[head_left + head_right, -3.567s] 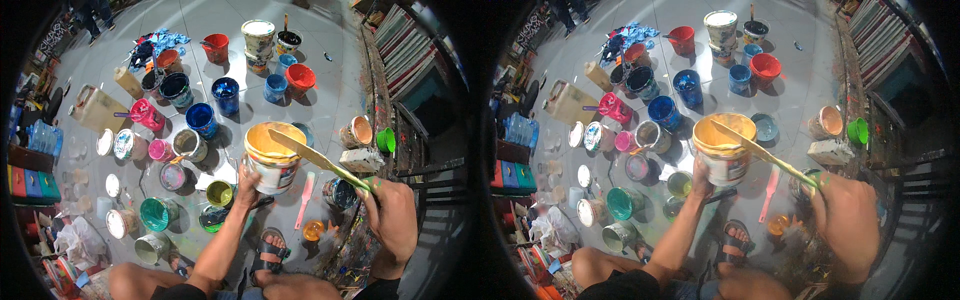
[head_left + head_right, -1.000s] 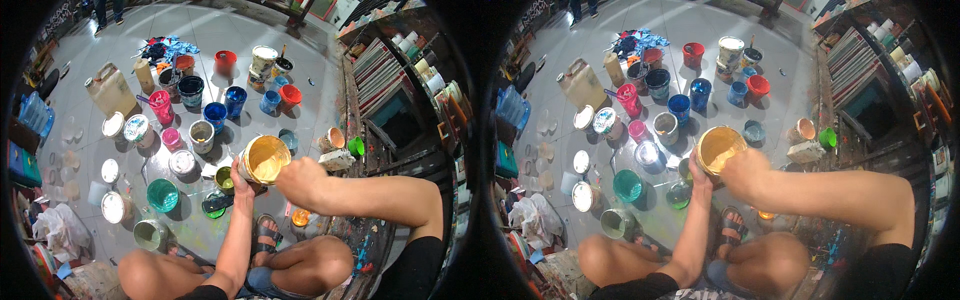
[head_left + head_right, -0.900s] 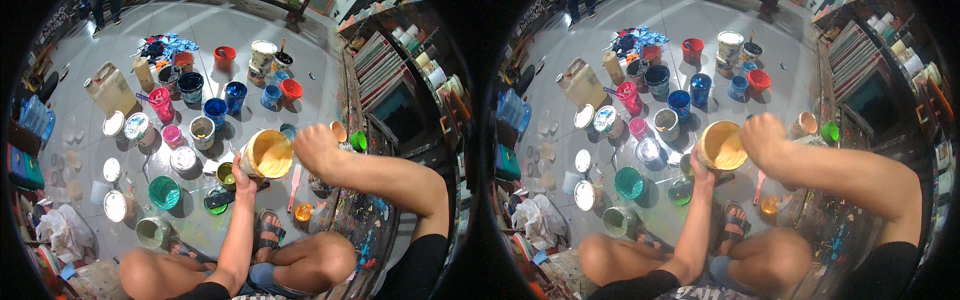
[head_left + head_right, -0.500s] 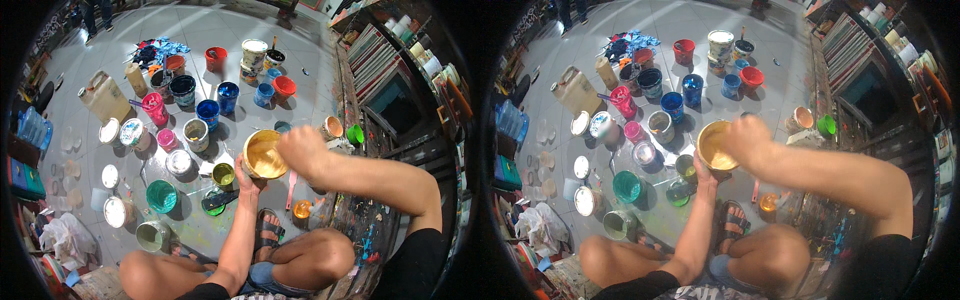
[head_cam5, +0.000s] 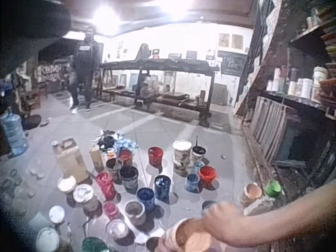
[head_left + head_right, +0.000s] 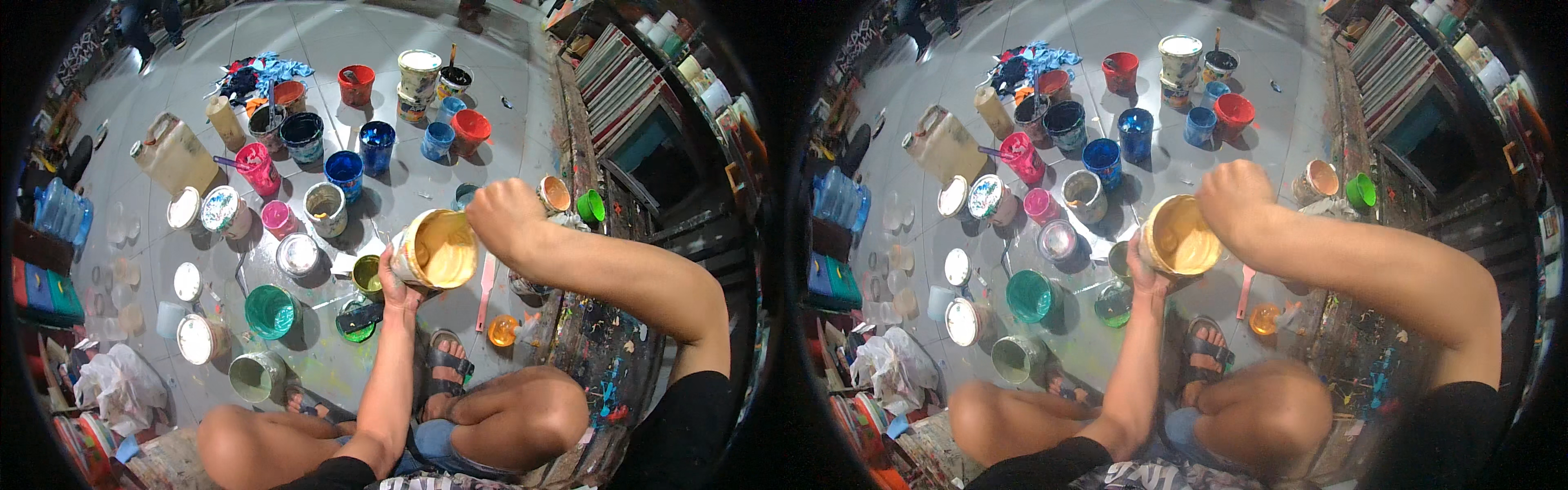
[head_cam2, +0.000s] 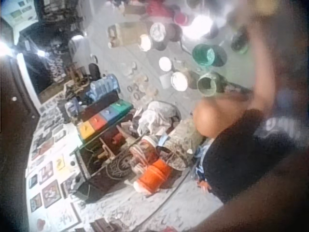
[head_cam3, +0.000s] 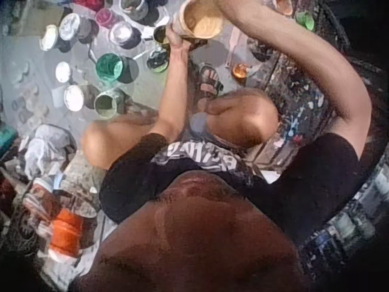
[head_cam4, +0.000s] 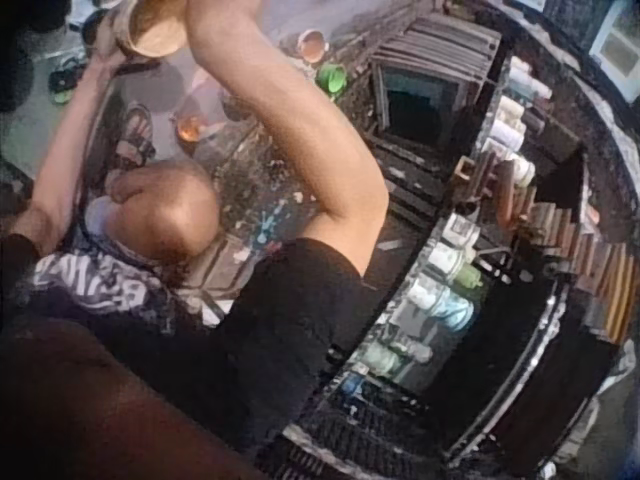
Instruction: The person stirs light-colored ink in a plastic container with a spatula and then cleans the spatula with a blue cloth.
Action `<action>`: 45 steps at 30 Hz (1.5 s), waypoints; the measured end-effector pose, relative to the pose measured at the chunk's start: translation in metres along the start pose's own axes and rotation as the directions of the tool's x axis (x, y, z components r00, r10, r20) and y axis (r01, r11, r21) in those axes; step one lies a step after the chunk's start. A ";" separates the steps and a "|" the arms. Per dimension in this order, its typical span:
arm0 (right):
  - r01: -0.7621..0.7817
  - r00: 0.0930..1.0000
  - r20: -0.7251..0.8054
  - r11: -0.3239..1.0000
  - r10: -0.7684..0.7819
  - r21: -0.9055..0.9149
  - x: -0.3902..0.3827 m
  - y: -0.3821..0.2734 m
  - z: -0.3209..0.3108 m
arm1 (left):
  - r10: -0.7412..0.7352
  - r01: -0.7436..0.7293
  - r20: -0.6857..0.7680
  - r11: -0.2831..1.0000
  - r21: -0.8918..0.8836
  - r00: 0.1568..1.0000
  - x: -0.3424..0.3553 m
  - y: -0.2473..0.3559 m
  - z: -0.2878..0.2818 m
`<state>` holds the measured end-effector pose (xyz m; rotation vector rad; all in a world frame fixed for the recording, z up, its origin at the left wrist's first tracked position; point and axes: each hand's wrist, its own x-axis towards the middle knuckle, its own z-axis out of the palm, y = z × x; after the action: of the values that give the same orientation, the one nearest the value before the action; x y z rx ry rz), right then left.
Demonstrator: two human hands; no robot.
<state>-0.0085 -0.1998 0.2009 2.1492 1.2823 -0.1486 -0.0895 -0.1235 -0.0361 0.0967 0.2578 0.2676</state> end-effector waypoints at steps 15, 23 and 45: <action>0.202 0.977 0.069 0.979 -0.203 0.013 -0.015 -0.027 0.003 | 0.047 -0.047 -0.005 0.998 0.043 0.999 0.007 0.009 -0.017; 0.132 0.990 0.040 0.991 -0.133 0.037 -0.015 -0.028 0.015 | -0.008 0.008 -0.037 1.000 0.000 0.999 0.012 0.010 -0.004; -0.030 0.976 0.216 0.985 -0.007 0.169 -0.010 -0.030 0.031 | 0.034 -0.034 0.020 0.999 0.029 0.999 0.024 0.009 -0.028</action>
<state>-0.0319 -0.2151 0.1666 2.2121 1.1673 -0.4907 -0.0771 -0.1065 -0.0678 0.1329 0.2412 0.2964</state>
